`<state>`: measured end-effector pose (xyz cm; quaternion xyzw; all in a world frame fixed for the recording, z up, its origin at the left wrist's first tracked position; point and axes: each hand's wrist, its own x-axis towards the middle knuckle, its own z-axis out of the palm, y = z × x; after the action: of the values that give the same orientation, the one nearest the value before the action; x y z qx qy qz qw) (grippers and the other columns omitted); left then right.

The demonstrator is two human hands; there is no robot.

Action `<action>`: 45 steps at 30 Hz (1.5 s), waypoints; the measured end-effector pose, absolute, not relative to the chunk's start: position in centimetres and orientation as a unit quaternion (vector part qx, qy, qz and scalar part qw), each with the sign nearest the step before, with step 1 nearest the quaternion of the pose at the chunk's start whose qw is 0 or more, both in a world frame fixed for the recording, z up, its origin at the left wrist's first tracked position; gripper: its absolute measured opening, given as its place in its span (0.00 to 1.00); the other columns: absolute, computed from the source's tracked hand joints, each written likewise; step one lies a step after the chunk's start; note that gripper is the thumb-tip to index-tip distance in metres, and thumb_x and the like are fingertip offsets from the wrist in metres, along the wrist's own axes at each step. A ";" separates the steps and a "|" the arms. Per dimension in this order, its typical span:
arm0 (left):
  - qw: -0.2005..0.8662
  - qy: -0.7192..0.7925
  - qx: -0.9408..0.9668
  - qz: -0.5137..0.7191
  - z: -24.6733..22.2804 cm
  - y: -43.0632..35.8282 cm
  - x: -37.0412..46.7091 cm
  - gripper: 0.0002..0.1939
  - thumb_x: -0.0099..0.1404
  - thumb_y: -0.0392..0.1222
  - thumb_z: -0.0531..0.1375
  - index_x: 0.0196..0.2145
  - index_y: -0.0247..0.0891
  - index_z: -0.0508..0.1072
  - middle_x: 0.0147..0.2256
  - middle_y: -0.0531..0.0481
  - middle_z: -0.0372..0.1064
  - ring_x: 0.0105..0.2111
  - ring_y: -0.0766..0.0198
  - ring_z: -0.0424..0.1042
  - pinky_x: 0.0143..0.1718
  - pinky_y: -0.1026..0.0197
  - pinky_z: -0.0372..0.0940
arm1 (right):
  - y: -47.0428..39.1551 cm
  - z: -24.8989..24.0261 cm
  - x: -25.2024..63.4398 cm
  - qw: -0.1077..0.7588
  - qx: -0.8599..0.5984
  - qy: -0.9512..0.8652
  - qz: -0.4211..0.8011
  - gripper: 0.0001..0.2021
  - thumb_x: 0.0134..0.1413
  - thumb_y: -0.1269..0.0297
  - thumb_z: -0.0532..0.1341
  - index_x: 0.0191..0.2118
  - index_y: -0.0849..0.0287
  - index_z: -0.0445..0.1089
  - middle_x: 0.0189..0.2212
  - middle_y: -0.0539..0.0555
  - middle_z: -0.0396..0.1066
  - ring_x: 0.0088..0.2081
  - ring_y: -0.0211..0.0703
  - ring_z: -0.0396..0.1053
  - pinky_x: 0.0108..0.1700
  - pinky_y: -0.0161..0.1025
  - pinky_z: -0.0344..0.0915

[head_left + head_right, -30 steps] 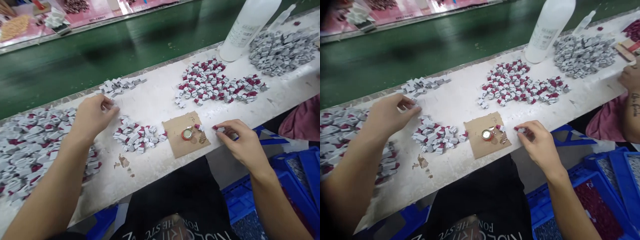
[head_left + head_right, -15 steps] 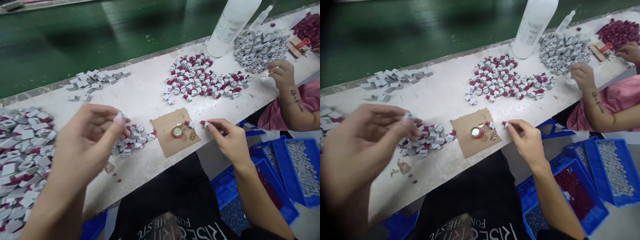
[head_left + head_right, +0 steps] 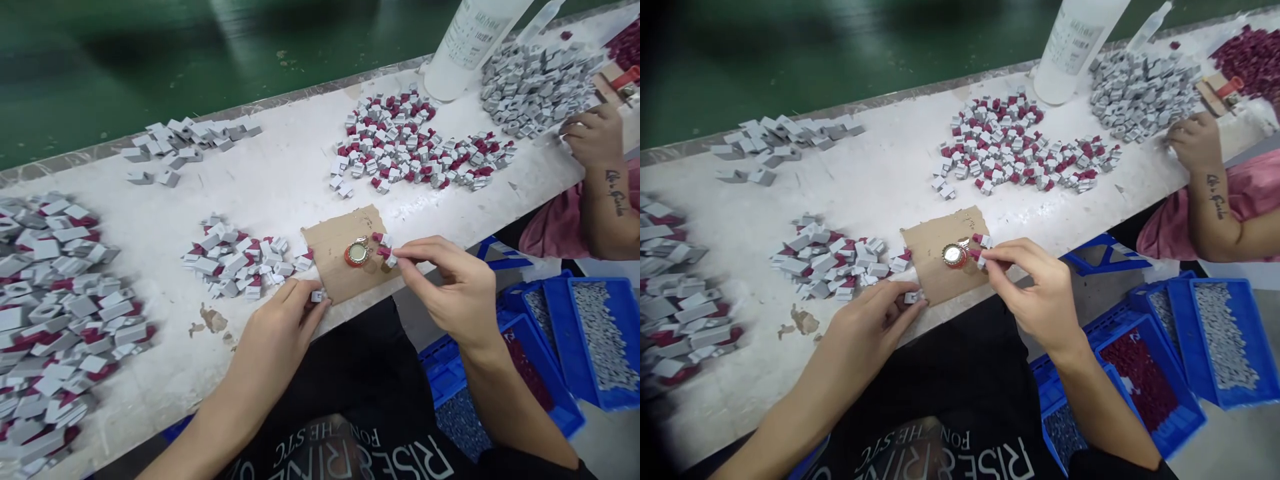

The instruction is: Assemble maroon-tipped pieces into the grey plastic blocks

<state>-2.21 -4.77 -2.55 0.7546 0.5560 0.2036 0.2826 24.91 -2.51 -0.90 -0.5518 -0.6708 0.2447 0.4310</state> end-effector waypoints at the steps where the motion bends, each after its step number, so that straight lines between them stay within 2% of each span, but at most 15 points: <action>1: 0.287 0.554 0.754 0.204 -2.7 -4.8 -2.3 0.05 0.78 0.36 0.66 0.49 0.38 0.81 0.33 0.54 0.74 0.28 0.60 0.75 0.32 0.60 0.71 | -2.5 -0.7 24.5 0.427 -0.543 -0.679 0.248 0.10 0.71 0.74 0.70 0.48 0.51 0.87 0.43 0.52 0.87 0.43 0.47 0.84 0.46 0.46 0.80; 6: 0.324 0.541 0.741 0.230 -2.3 -5.0 -2.7 0.06 0.79 0.34 0.63 0.49 0.40 0.81 0.36 0.53 0.74 0.28 0.63 0.74 0.33 0.61 0.72 | -2.1 -0.8 23.5 0.417 -0.522 -0.698 0.259 0.09 0.73 0.74 0.69 0.48 0.53 0.86 0.44 0.54 0.86 0.45 0.47 0.85 0.47 0.45 0.83; 11: 0.392 0.546 0.680 0.294 -1.6 -5.1 -2.2 0.05 0.79 0.36 0.65 0.49 0.43 0.81 0.42 0.51 0.81 0.33 0.64 0.80 0.37 0.62 0.77 | -2.0 -0.8 23.3 0.403 -0.517 -0.710 0.259 0.10 0.73 0.75 0.69 0.48 0.52 0.86 0.44 0.53 0.86 0.45 0.47 0.85 0.46 0.45 0.84; 16: 0.492 0.535 0.591 0.350 -1.0 -4.5 -1.3 0.05 0.76 0.38 0.71 0.48 0.46 0.83 0.39 0.55 0.83 0.34 0.64 0.84 0.39 0.62 0.80 | -1.9 -0.6 23.2 0.399 -0.516 -0.711 0.261 0.10 0.73 0.75 0.69 0.48 0.52 0.86 0.44 0.53 0.86 0.44 0.47 0.85 0.45 0.44 0.84; 22: 0.557 0.492 0.519 0.422 -0.3 -2.8 0.1 0.08 0.77 0.38 0.70 0.50 0.46 0.88 0.46 0.51 0.84 0.37 0.65 0.86 0.43 0.62 0.84 | -2.3 -0.2 23.4 0.462 -0.547 -0.621 0.319 0.11 0.70 0.75 0.72 0.47 0.49 0.88 0.43 0.50 0.88 0.45 0.44 0.86 0.48 0.41 0.83; 28: 0.642 0.463 0.440 0.425 0.1 -1.2 2.0 0.08 0.74 0.41 0.75 0.48 0.40 0.86 0.36 0.50 0.86 0.35 0.61 0.87 0.43 0.59 0.86 | -2.5 0.0 24.0 0.511 -0.540 -0.534 0.403 0.09 0.69 0.72 0.75 0.44 0.47 0.90 0.40 0.49 0.88 0.41 0.42 0.86 0.43 0.37 0.82; 36: 0.672 0.451 0.435 0.396 -0.1 -0.5 2.7 0.11 0.73 0.45 0.75 0.49 0.39 0.86 0.41 0.46 0.89 0.39 0.55 0.89 0.46 0.53 0.88 | -2.8 -0.1 24.0 0.501 -0.542 -0.533 0.414 0.07 0.69 0.69 0.74 0.44 0.48 0.90 0.42 0.52 0.89 0.42 0.48 0.87 0.44 0.42 0.85; 39: 0.682 0.445 0.423 0.398 -0.3 -0.5 2.8 0.10 0.73 0.44 0.75 0.49 0.40 0.86 0.40 0.47 0.89 0.39 0.55 0.89 0.47 0.53 0.88 | -2.8 -0.2 24.0 0.499 -0.545 -0.531 0.414 0.06 0.69 0.68 0.74 0.44 0.49 0.90 0.42 0.53 0.89 0.43 0.48 0.87 0.44 0.43 0.85; 45: 0.703 0.419 0.403 0.409 -0.3 -0.4 2.9 0.08 0.72 0.41 0.76 0.47 0.40 0.86 0.39 0.48 0.89 0.40 0.56 0.90 0.49 0.54 0.88 | -2.7 0.1 23.9 0.496 -0.541 -0.543 0.409 0.09 0.68 0.73 0.74 0.44 0.48 0.90 0.41 0.51 0.89 0.41 0.46 0.87 0.43 0.39 0.85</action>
<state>2.93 -0.38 -0.32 0.4032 0.4193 0.4092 0.7030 23.87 -2.68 0.07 -0.5408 -0.5425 0.4094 0.4956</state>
